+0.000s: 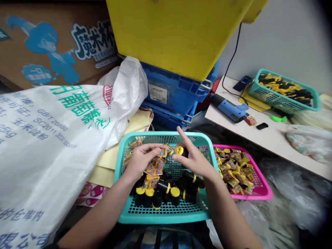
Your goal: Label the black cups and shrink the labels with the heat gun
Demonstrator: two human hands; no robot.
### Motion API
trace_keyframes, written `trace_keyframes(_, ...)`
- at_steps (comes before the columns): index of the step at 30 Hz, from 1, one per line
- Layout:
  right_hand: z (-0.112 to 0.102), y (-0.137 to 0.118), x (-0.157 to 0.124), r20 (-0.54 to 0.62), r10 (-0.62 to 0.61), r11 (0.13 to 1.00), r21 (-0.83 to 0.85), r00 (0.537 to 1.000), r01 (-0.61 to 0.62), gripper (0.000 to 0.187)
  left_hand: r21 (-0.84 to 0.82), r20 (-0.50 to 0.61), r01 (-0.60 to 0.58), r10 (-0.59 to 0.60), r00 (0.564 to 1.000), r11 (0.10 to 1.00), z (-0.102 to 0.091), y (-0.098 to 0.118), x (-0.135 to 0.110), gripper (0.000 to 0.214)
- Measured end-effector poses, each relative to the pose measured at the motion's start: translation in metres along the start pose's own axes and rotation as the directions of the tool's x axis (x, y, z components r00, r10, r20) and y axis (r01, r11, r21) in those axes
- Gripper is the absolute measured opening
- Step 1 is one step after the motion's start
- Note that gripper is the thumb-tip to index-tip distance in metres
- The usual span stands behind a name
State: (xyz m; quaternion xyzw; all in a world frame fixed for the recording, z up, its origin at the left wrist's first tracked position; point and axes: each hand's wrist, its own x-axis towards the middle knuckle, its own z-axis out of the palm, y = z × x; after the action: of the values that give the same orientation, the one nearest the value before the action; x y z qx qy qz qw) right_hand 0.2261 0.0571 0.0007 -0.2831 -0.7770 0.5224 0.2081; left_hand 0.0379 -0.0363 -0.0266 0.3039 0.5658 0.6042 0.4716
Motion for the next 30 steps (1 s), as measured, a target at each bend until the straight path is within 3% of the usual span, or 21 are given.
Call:
trace_keyframes(3,-0.002,0.0,-0.002,0.0,0.005,1.0,0.01,1.0,-0.005,0.055,-0.018,-0.02,-0.097,0.097,0.995,0.995,-0.002,-0.004,0.002,0.012)
trace_keyframes(5,0.002,0.005,-0.002,0.014,0.014,0.989,0.148,1.0,-0.016,0.038,-0.082,-0.026,-0.06,0.058,0.998,0.995,-0.002,-0.004,0.002,0.014)
trace_keyframes(8,0.009,0.011,0.001,0.018,0.001,0.938,0.345,1.0,-0.007,0.029,-0.197,-0.026,0.047,-0.053,0.998,0.979,-0.001,-0.002,0.0,0.021)
trace_keyframes(12,0.017,0.01,0.006,-0.102,-0.015,0.892,0.449,0.995,0.059,0.031,-0.295,-0.002,0.133,-0.14,0.99,0.946,0.002,0.003,-0.001,0.028)
trace_keyframes(17,0.024,0.007,0.007,-0.337,-0.028,0.879,0.44,0.941,0.184,0.04,-0.27,0.0,0.148,-0.154,0.988,0.951,0.002,0.003,-0.001,0.029)
trace_keyframes(20,0.029,0.008,0.007,-0.303,0.023,0.854,0.502,0.953,0.139,0.05,-0.283,0.005,0.15,-0.156,0.988,0.947,0.003,0.002,-0.001,0.031)
trace_keyframes(24,0.032,0.009,0.009,-0.289,0.02,0.83,0.539,0.957,0.146,0.035,-0.329,-0.022,0.141,-0.157,0.987,0.934,0.004,0.006,-0.001,0.033)
trace_keyframes(30,0.03,0.008,0.008,-0.256,0.066,0.902,0.428,0.964,0.052,0.039,-0.315,-0.026,0.094,-0.108,0.994,0.944,0.004,0.004,-0.002,0.032)
